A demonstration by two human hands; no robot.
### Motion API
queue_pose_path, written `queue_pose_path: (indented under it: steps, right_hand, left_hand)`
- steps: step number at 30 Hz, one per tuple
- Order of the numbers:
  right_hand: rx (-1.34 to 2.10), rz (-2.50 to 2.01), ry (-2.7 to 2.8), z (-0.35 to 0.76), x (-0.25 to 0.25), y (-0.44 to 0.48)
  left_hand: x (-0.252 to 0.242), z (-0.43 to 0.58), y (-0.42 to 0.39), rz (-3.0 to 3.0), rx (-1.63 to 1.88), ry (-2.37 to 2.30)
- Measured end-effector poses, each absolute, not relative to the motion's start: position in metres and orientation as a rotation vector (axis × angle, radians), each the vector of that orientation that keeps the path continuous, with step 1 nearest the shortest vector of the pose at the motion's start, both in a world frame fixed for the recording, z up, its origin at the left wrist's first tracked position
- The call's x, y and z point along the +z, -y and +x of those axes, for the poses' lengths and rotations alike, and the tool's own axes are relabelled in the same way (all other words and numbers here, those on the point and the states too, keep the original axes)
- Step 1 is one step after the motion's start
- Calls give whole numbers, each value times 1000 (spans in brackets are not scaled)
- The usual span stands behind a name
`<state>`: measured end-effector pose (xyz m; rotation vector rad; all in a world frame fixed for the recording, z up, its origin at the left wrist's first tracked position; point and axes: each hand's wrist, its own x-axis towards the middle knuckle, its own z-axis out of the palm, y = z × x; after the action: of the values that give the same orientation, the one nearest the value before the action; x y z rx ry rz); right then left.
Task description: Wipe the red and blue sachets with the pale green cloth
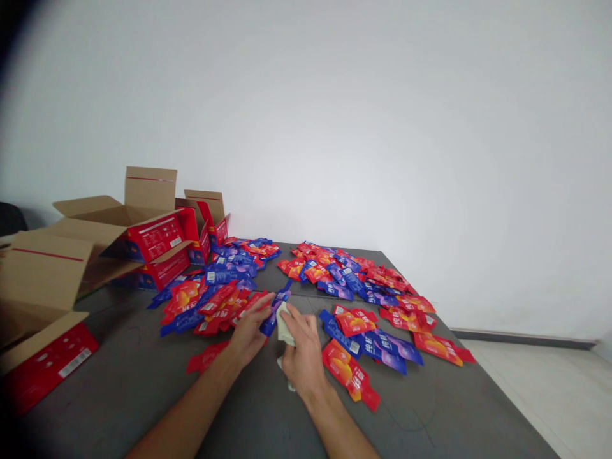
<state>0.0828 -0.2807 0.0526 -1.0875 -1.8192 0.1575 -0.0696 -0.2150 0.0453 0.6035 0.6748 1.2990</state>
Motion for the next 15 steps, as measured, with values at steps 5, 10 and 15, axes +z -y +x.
queue_pose_path:
  steps: [5, 10, 15]
  right_hand:
    - [162, -1063, 1899, 81, 54, 282]
    - [148, -1039, 2027, 75, 56, 285]
    - [115, -1111, 1995, 82, 58, 282]
  left_hand:
    - [41, -56, 225, 678, 1191, -672]
    - [50, -48, 228, 548, 1068, -540]
    - [52, -50, 228, 560, 1078, -595]
